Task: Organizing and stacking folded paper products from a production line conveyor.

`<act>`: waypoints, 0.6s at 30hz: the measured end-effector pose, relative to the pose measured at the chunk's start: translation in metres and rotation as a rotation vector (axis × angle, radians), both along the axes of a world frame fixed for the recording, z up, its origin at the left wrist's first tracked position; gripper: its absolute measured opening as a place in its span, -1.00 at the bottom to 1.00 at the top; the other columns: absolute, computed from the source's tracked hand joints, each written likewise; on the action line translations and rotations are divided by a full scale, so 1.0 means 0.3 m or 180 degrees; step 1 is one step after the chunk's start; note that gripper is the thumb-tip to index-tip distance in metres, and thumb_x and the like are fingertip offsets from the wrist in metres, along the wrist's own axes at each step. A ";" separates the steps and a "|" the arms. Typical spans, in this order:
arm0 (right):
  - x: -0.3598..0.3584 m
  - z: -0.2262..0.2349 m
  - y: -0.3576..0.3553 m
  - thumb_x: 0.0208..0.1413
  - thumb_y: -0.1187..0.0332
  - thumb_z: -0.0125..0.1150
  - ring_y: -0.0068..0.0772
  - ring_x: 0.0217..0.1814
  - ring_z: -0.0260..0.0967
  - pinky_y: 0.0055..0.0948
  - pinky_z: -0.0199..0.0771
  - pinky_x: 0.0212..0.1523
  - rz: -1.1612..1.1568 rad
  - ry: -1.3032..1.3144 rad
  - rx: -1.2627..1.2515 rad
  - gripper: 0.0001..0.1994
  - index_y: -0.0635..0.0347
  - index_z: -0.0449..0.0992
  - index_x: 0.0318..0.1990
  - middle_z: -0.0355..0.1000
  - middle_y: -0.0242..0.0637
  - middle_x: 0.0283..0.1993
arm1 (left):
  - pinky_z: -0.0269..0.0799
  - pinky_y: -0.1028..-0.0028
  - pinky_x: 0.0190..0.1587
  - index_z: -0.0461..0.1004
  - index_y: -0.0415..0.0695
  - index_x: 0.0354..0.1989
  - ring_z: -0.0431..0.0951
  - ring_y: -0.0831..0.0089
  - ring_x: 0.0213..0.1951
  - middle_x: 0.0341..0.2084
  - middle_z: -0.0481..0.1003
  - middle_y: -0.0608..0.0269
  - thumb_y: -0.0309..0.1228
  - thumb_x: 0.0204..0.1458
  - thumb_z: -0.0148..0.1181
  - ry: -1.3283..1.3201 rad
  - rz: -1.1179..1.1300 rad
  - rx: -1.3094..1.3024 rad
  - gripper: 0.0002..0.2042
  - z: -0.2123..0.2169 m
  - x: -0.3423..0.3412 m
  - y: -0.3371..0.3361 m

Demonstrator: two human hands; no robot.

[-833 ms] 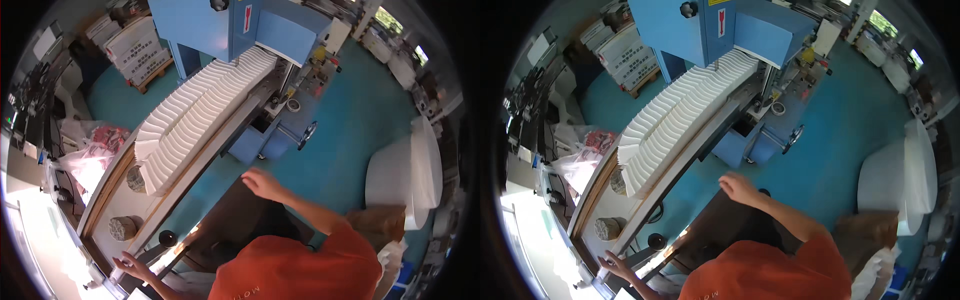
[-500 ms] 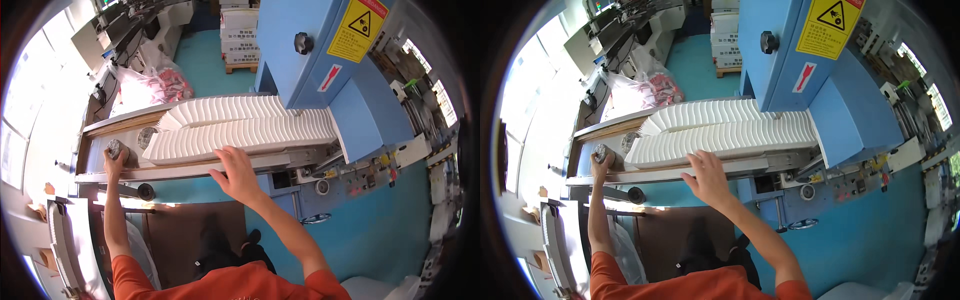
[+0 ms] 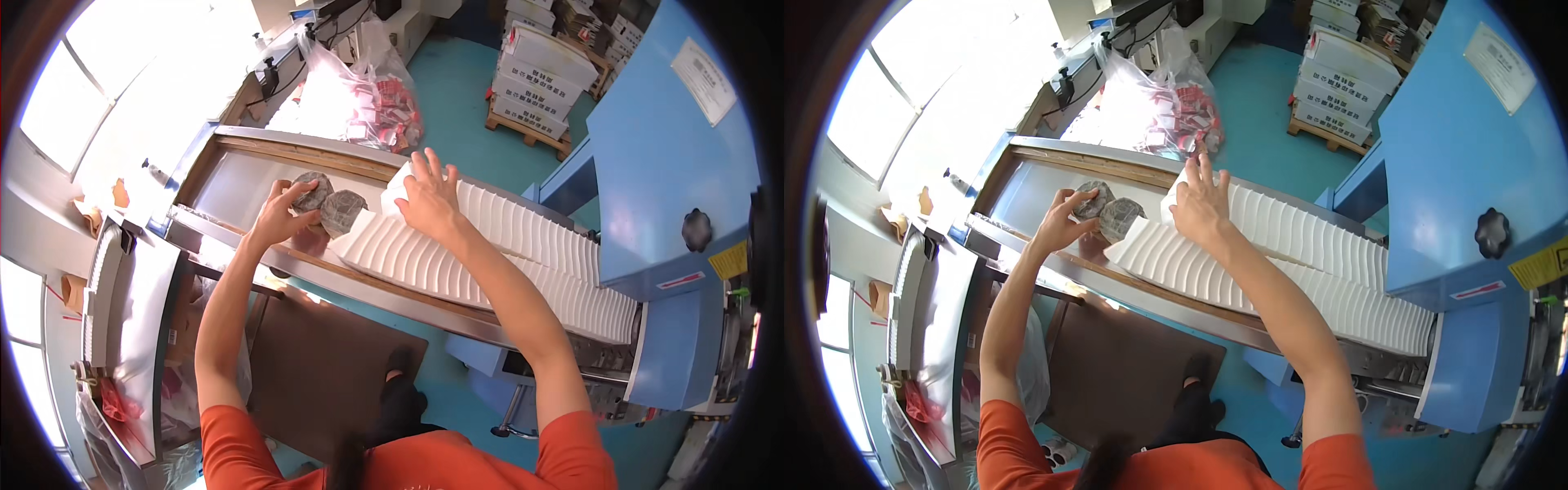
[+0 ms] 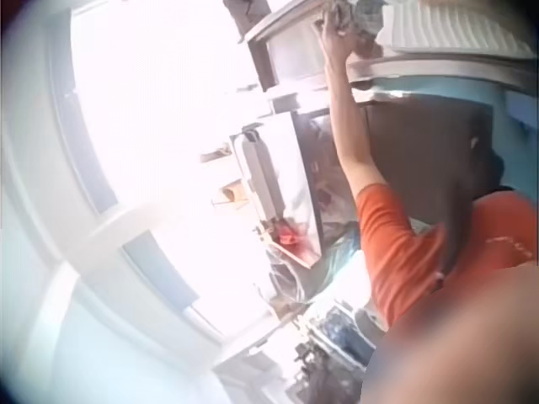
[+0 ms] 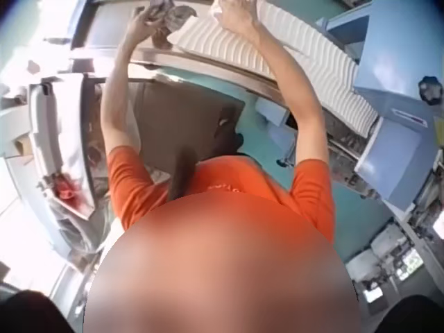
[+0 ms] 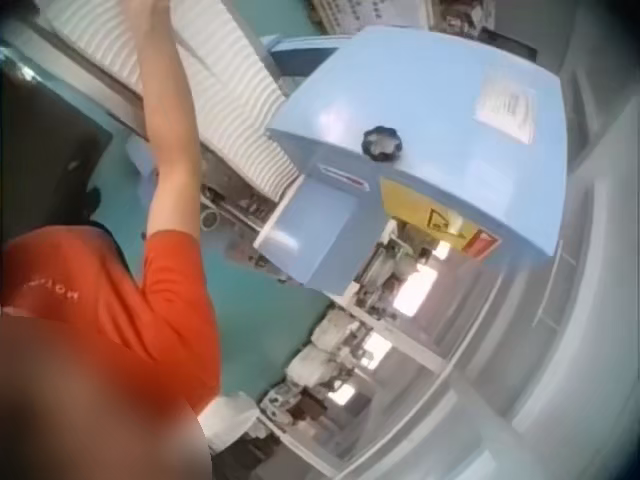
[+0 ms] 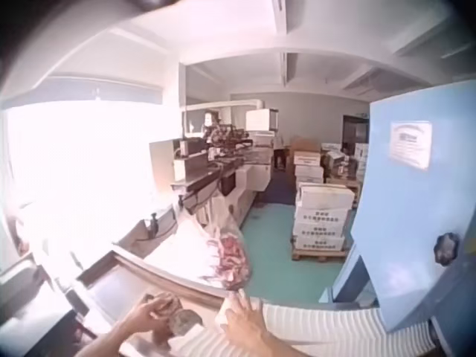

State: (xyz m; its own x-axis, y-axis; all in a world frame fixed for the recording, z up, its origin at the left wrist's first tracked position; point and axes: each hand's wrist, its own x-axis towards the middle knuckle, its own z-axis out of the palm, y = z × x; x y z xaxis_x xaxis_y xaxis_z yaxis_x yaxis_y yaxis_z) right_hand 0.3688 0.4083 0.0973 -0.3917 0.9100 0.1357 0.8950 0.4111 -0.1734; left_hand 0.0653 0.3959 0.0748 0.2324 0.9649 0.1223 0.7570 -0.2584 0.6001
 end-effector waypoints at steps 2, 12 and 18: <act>-0.022 0.022 0.065 -0.09 0.28 0.28 -0.03 0.49 -0.18 0.12 -0.08 0.26 -0.0041 -0.0092 -0.0230 -0.63 0.20 0.58 -0.08 0.09 0.01 0.35 | 0.39 0.30 0.06 0.45 0.12 0.13 0.43 0.06 0.01 -0.04 0.35 -0.07 -0.27 -0.20 0.43 0.0061 -0.0173 -0.0326 -0.40 0.067 -0.053 -0.046; -0.160 0.014 0.224 -0.24 0.19 0.37 -0.02 0.47 -0.15 0.15 -0.12 0.23 0.0477 -0.0619 -0.1176 -0.74 0.05 0.63 -0.35 0.25 -0.10 0.26 | 0.18 0.15 0.26 0.29 0.39 0.27 0.14 -0.19 0.25 0.11 0.24 -0.34 -0.39 -0.09 0.26 0.0718 -0.0008 0.0321 -0.33 -0.031 -0.028 0.080; -0.179 -0.040 0.270 -0.14 0.34 0.25 -0.09 0.27 0.12 0.11 0.01 0.17 0.0121 -0.0742 -0.0986 -0.79 0.19 0.61 -0.32 0.39 -0.16 0.08 | 0.18 0.20 0.30 0.45 0.38 0.14 0.18 -0.09 0.24 0.21 0.17 -0.12 -0.59 -0.10 0.28 0.0287 -0.0544 -0.0132 -0.39 0.003 -0.009 0.102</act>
